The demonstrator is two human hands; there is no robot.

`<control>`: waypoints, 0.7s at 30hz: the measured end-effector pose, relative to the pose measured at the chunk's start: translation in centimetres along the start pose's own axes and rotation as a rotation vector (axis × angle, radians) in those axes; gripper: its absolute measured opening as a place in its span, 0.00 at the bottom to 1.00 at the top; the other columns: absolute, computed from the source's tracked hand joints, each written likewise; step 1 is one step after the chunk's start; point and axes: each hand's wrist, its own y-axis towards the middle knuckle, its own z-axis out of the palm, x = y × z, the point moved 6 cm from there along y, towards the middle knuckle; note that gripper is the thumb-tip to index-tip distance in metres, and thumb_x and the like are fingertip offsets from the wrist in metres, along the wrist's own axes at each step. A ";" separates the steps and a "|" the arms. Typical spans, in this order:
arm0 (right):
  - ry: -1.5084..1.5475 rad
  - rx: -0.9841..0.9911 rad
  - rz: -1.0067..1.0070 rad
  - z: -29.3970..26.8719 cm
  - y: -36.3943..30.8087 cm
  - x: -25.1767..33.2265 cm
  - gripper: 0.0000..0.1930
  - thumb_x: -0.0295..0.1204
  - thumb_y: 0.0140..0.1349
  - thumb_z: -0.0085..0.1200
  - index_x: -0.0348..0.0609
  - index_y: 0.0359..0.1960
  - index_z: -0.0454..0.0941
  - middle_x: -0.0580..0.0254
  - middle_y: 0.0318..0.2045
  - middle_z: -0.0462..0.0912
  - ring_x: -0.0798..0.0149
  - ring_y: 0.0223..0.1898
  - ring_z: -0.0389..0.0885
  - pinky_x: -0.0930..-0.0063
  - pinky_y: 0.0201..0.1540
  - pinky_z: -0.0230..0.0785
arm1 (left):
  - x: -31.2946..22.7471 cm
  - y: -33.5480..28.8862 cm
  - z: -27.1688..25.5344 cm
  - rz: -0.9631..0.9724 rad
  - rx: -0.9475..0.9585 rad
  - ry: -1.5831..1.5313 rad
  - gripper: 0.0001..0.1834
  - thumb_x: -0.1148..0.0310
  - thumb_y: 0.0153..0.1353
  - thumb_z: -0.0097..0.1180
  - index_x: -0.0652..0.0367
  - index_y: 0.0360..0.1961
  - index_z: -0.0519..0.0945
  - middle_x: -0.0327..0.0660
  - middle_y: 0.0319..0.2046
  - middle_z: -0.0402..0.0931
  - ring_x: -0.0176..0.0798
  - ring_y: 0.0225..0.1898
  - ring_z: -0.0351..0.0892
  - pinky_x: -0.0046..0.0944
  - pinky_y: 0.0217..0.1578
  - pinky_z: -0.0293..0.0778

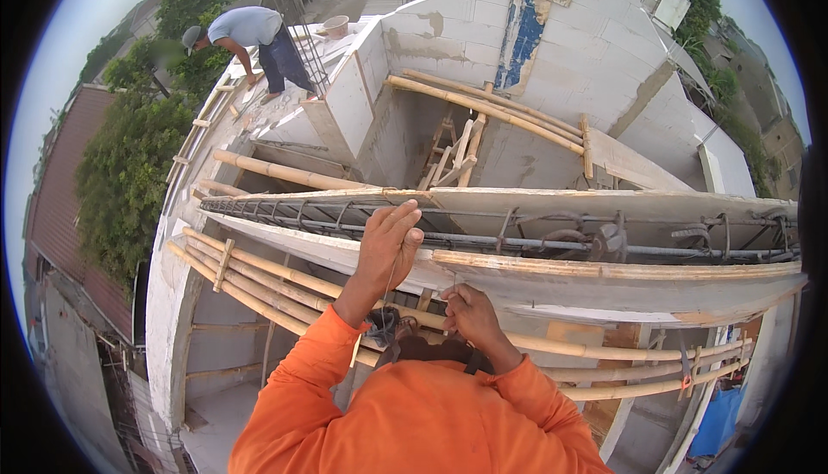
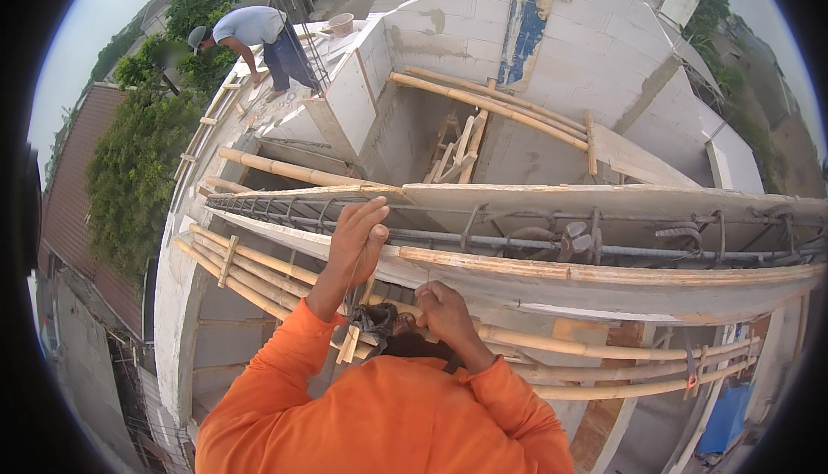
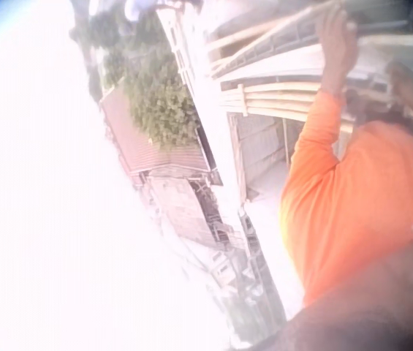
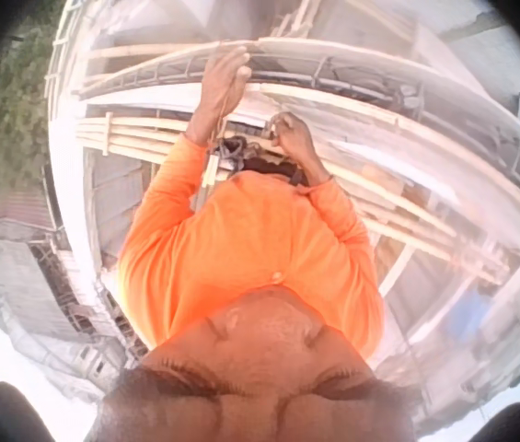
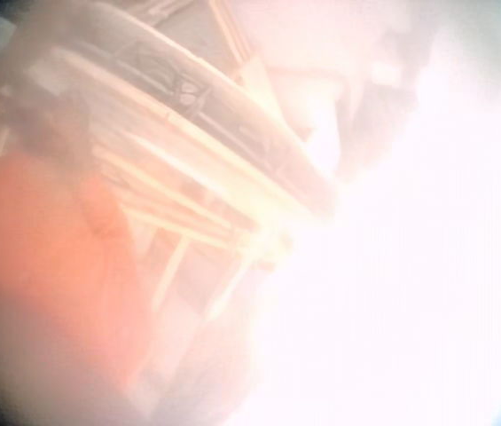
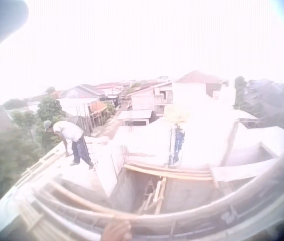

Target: The person walks along a bamboo scaffolding structure on a construction site, carrying wooden planks and a bundle of wire. They place the planks onto the scaffolding and then proceed to tie the wire around the bamboo poles to secure the structure.

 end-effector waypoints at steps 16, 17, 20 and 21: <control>-0.131 0.195 -0.002 0.3 -1.7 0.0 0.17 0.36 0.64 0.40 0.33 0.35 0.76 0.56 0.21 0.78 0.67 0.22 0.78 0.72 0.27 0.67 | -5.0 -4.8 3.5 -0.546 -0.031 -1.040 0.29 0.49 0.72 0.28 0.58 0.17 0.61 0.41 0.24 0.62 0.34 0.24 0.63 0.35 0.28 0.67; -0.137 0.195 -0.003 0.2 -1.5 -0.2 0.17 0.37 0.63 0.40 0.34 0.35 0.76 0.56 0.21 0.78 0.68 0.22 0.77 0.72 0.28 0.67 | -5.0 -5.0 3.8 -0.573 -0.038 -1.070 0.29 0.48 0.71 0.28 0.57 0.17 0.60 0.40 0.24 0.62 0.34 0.24 0.63 0.35 0.28 0.67; -0.131 0.189 -0.031 -0.2 -1.5 -0.3 0.17 0.37 0.63 0.41 0.34 0.35 0.77 0.56 0.20 0.78 0.68 0.22 0.77 0.73 0.29 0.67 | -4.8 -6.1 4.5 -0.641 -0.087 -1.171 0.29 0.48 0.71 0.29 0.56 0.16 0.60 0.40 0.24 0.61 0.34 0.23 0.63 0.36 0.27 0.67; -0.133 0.200 -0.031 -0.2 -1.4 -0.3 0.17 0.37 0.63 0.42 0.34 0.35 0.77 0.56 0.20 0.78 0.68 0.22 0.77 0.73 0.29 0.67 | -4.6 -6.5 4.3 -0.656 -0.126 -1.211 0.29 0.48 0.71 0.29 0.56 0.16 0.60 0.40 0.24 0.61 0.35 0.22 0.63 0.36 0.26 0.67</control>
